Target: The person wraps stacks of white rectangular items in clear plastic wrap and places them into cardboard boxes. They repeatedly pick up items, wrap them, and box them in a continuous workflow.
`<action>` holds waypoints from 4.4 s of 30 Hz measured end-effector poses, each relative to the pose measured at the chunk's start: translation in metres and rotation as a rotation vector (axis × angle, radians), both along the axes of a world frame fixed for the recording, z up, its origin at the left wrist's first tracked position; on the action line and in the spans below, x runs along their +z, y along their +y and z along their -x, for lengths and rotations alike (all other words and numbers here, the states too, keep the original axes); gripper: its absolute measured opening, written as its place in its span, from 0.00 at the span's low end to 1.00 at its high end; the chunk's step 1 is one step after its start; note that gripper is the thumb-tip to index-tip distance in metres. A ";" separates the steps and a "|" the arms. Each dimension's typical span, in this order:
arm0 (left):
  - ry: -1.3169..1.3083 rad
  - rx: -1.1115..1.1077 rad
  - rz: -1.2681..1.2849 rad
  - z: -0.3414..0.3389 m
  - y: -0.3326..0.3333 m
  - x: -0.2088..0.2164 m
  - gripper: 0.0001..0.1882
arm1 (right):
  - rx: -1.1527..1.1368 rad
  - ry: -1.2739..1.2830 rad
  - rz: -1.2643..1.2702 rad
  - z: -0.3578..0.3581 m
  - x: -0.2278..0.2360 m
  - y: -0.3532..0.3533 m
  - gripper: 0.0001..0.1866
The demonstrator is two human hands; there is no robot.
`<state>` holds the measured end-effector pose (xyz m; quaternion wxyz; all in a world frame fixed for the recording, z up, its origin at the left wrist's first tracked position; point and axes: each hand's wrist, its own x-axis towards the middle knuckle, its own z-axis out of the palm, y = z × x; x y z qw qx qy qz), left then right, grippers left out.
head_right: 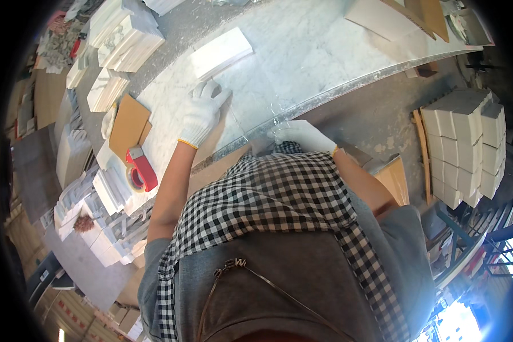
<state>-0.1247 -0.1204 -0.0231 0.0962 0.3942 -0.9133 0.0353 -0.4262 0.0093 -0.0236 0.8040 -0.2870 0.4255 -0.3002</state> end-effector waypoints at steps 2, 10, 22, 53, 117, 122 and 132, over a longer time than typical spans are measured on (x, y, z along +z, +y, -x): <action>0.077 -0.010 0.021 0.001 -0.004 -0.002 0.20 | -0.012 -0.034 -0.020 0.002 0.030 -0.013 0.16; 0.484 0.250 0.037 0.019 -0.007 0.011 0.18 | 0.153 -0.168 0.205 -0.019 0.080 -0.100 0.14; 1.003 0.888 -0.394 0.022 -0.105 -0.015 0.20 | 0.118 -0.089 0.309 -0.090 0.110 -0.355 0.32; 1.013 1.156 -0.784 0.008 -0.107 -0.011 0.20 | 0.216 0.986 0.610 -0.071 0.016 -0.295 0.19; -0.181 0.398 -0.453 0.115 -0.087 0.074 0.47 | 0.449 0.847 0.714 0.001 -0.012 -0.338 0.18; -0.136 0.412 -0.453 0.111 -0.081 0.074 0.51 | 0.503 0.923 0.782 -0.004 -0.003 -0.337 0.16; 0.554 0.890 -0.370 0.067 -0.078 0.055 0.57 | -0.013 0.899 0.767 -0.049 0.027 -0.349 0.17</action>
